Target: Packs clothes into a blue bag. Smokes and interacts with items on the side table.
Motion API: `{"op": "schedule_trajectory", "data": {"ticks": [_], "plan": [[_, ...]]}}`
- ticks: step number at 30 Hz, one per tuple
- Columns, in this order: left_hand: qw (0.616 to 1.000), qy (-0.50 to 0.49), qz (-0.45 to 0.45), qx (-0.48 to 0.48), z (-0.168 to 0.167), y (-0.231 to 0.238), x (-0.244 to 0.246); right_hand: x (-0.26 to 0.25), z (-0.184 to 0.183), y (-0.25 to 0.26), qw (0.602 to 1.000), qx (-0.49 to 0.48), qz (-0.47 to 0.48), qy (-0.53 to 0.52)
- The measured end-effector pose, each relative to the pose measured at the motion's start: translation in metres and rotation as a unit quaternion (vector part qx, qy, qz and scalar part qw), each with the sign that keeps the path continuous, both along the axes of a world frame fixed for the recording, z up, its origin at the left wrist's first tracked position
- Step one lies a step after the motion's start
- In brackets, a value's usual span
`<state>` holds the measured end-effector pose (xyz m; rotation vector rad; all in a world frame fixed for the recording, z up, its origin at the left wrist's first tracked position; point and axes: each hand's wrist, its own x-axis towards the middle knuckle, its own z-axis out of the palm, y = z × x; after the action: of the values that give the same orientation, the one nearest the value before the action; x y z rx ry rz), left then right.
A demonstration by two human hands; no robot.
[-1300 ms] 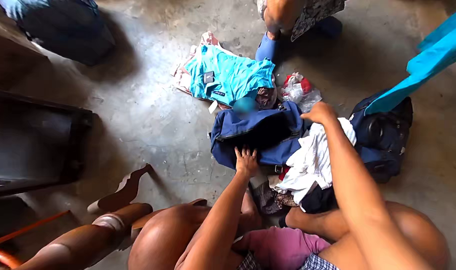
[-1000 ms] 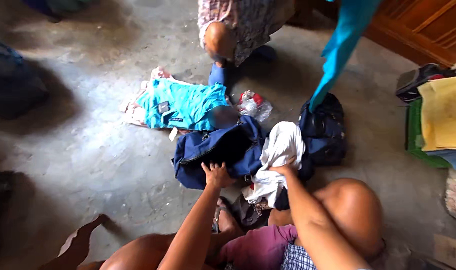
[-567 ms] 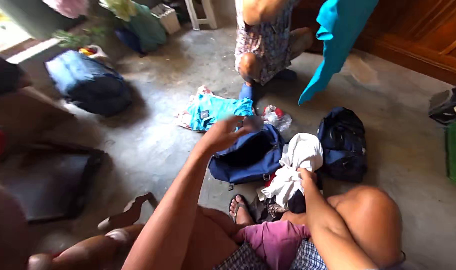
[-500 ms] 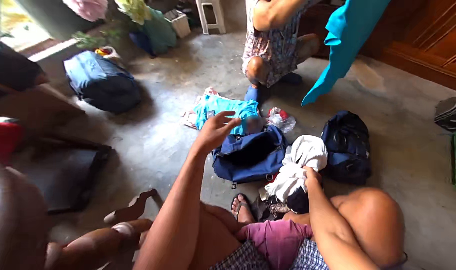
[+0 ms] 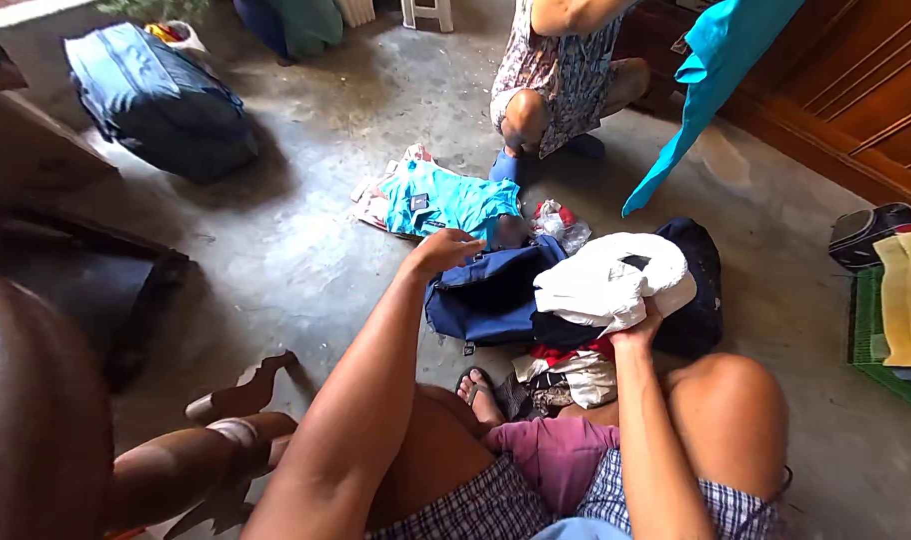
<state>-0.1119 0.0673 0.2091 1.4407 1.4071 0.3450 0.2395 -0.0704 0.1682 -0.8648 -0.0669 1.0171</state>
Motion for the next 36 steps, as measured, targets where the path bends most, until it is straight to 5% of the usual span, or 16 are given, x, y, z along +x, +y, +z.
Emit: {"op": "schedule_trajectory", "data": {"ticks": [3,7,13,18,21,24,28,29,33,36], "plan": [[0.984,0.155,-0.07,0.061,-0.041,-0.018,0.016,-0.03,0.005,0.01,0.999,0.038,0.026,0.013],[0.9,0.392,-0.181,0.062,-0.101,-0.049,0.055,-0.07,-0.003,0.032,0.995,0.049,0.059,0.057],[0.887,0.417,-0.195,0.043,-0.135,-0.025,0.051,-0.1,-0.03,0.044,0.995,-0.046,0.068,0.054],[0.953,0.272,-0.106,0.077,-0.112,0.008,0.045,-0.125,-0.061,0.043,0.959,-0.147,-0.001,-0.24],[0.966,0.217,-0.101,0.093,-0.098,0.011,0.055,-0.159,-0.135,0.028,0.822,-0.196,0.107,-0.523],[0.965,0.226,-0.099,0.087,-0.084,0.009,0.061,-0.164,-0.196,0.018,0.607,-0.276,0.462,-0.584],[0.955,0.272,-0.119,0.009,-0.092,0.007,0.048,-0.141,-0.16,0.067,0.363,-0.241,0.724,-0.535],[0.95,0.283,-0.129,-0.004,-0.093,0.005,0.048,-0.134,-0.146,0.079,0.361,-0.226,0.725,-0.541],[0.933,0.311,-0.177,-0.03,-0.092,0.0,0.068,-0.071,-0.105,0.104,0.458,-0.355,0.635,-0.511],[0.922,0.317,-0.222,-0.018,-0.095,-0.005,0.082,-0.033,-0.105,0.104,0.565,-0.44,0.468,-0.518]]}}
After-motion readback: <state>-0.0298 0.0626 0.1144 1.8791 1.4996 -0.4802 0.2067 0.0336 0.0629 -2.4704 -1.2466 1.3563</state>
